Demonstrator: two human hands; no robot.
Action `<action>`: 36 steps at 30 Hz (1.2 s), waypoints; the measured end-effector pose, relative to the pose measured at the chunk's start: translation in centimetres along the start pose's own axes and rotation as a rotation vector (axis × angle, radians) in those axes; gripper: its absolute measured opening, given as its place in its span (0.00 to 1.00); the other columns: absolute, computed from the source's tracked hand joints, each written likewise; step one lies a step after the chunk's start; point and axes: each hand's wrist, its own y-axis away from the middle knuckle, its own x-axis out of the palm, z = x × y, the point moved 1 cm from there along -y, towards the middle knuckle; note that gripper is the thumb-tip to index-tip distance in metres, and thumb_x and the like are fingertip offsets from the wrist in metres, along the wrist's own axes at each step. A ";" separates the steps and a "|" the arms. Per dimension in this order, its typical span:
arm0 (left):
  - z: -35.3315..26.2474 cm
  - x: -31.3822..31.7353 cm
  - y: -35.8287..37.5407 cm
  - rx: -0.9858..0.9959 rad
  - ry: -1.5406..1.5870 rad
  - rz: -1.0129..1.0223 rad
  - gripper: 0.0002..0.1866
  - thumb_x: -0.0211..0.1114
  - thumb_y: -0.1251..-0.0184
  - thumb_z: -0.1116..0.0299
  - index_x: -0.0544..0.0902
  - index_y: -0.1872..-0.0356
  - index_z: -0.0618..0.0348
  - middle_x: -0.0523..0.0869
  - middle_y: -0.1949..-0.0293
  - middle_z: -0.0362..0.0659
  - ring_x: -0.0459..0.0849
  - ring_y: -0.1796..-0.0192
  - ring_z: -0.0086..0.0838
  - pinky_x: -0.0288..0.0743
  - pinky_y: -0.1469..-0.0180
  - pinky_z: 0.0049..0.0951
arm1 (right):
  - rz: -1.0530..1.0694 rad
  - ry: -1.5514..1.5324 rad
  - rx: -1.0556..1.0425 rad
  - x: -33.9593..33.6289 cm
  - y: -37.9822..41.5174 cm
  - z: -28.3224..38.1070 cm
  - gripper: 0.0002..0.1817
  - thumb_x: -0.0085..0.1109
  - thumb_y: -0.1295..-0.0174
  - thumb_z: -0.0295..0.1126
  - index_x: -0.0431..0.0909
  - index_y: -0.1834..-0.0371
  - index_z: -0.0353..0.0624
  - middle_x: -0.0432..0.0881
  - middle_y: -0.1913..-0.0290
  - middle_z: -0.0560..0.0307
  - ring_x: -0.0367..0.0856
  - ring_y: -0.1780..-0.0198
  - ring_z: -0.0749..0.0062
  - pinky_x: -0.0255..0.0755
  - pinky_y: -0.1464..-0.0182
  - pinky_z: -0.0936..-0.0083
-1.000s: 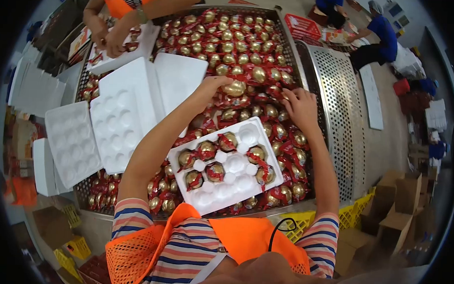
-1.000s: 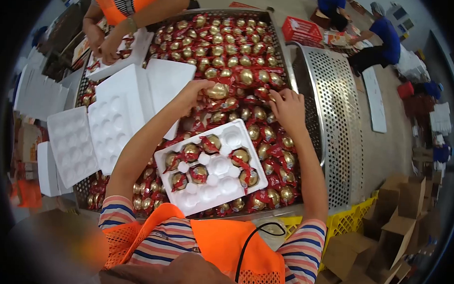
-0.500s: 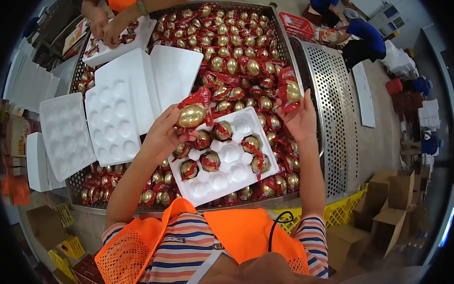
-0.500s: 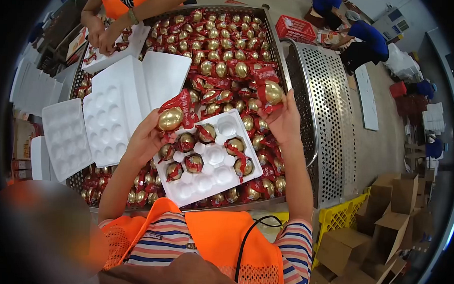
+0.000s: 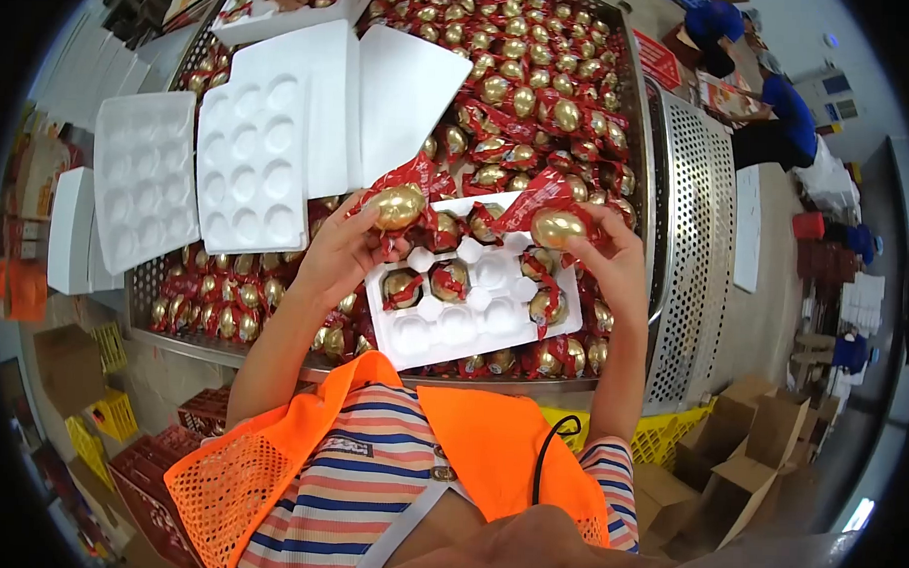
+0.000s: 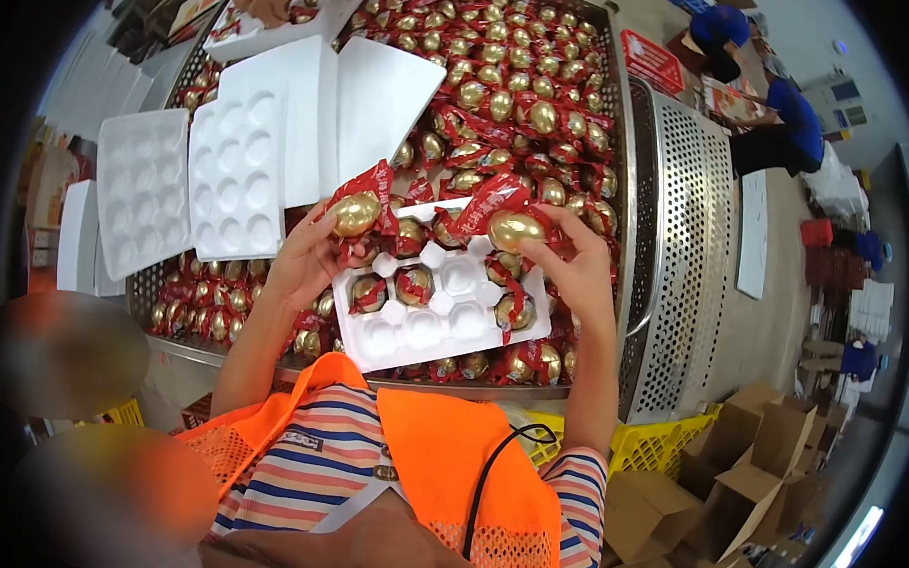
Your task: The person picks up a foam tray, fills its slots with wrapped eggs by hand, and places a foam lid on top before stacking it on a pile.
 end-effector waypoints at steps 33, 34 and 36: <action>0.4 -0.3 -0.1 0.015 0.068 0.091 0.23 0.62 0.28 0.71 0.69 0.35 0.60 0.84 0.48 0.49 0.86 0.58 0.32 0.83 0.55 0.32 | 0.280 1.064 -0.288 3.9 -5.5 4.0 0.27 0.71 0.46 0.44 0.77 0.48 0.39 0.76 0.49 0.43 0.82 0.52 0.47 0.77 0.49 0.54; 0.4 -0.3 -0.1 0.006 0.059 0.103 0.23 0.61 0.28 0.71 0.69 0.35 0.60 0.84 0.49 0.48 0.86 0.58 0.32 0.83 0.55 0.32 | 0.317 1.045 -0.329 3.5 -5.7 3.4 0.27 0.71 0.46 0.44 0.78 0.48 0.39 0.76 0.50 0.44 0.81 0.52 0.46 0.77 0.50 0.54; 0.3 0.0 0.0 0.006 0.055 0.093 0.24 0.61 0.27 0.71 0.67 0.33 0.60 0.83 0.49 0.49 0.86 0.59 0.32 0.84 0.56 0.32 | 0.375 0.998 -0.399 2.9 -5.8 2.2 0.26 0.71 0.46 0.43 0.78 0.48 0.39 0.76 0.52 0.46 0.81 0.53 0.45 0.77 0.50 0.54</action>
